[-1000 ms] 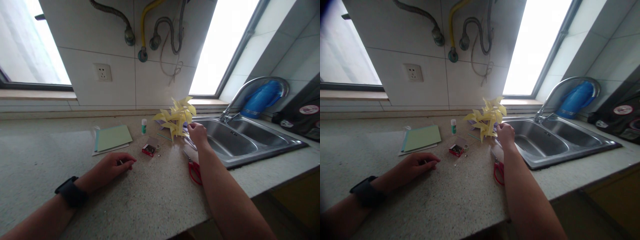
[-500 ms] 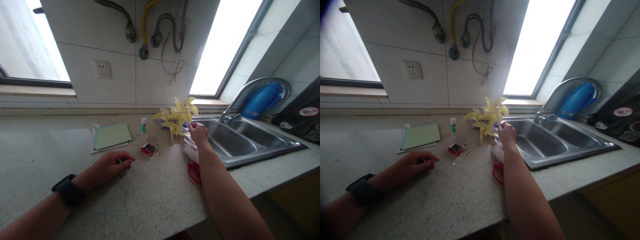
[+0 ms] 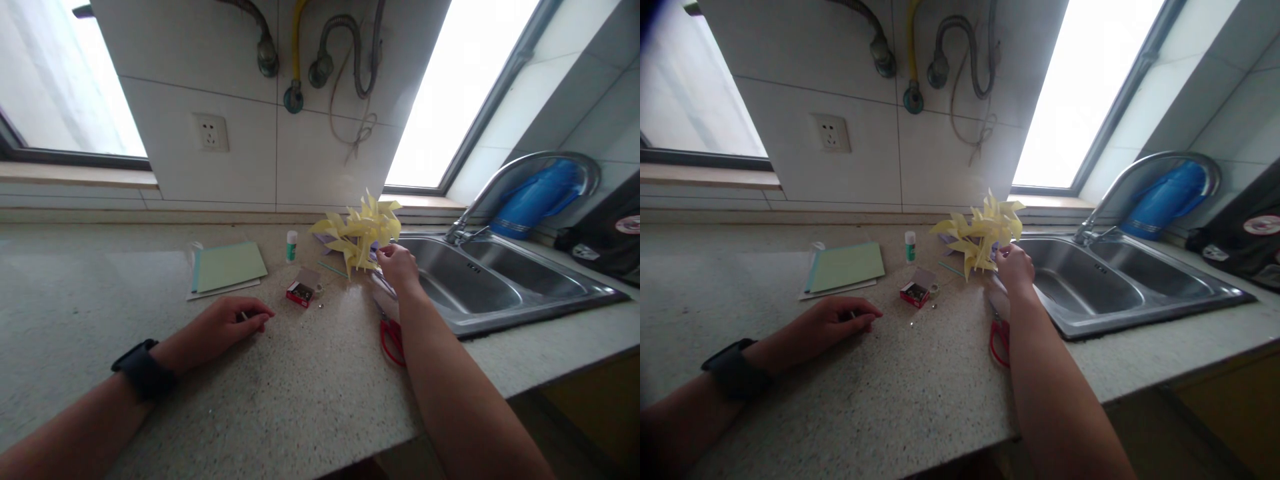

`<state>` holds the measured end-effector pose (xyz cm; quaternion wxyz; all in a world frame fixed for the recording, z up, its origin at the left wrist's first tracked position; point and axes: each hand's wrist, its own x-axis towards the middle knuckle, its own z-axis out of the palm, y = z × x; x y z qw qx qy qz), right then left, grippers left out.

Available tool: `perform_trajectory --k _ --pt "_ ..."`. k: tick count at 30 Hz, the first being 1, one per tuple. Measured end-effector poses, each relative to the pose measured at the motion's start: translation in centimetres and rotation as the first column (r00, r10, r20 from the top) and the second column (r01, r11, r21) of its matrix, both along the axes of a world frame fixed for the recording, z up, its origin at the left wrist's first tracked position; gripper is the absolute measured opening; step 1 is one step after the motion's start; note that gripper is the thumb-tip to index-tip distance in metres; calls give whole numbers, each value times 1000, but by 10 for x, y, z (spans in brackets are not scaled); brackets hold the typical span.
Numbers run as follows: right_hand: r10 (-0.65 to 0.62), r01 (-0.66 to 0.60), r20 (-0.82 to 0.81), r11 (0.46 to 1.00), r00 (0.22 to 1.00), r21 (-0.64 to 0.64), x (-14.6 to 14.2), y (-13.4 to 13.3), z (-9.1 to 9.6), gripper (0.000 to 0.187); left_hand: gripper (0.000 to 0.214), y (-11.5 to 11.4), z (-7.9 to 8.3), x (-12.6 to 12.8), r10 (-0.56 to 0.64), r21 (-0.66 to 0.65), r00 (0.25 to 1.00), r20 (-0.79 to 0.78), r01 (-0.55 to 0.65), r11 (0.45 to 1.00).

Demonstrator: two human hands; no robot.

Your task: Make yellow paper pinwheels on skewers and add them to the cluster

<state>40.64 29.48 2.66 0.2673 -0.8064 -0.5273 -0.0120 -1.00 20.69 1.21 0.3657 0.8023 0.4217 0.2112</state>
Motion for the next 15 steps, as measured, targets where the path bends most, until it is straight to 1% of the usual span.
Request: perform_trajectory --k 8,15 --pt "-2 3 2 1000 1000 -19 0 0 1 33 35 3 -5 -1 -4 17 1000 -5 4 1000" --pt "32 -31 21 999 999 -15 -6 1 0 34 36 4 -6 -2 -13 22 1000 1 13 1000"
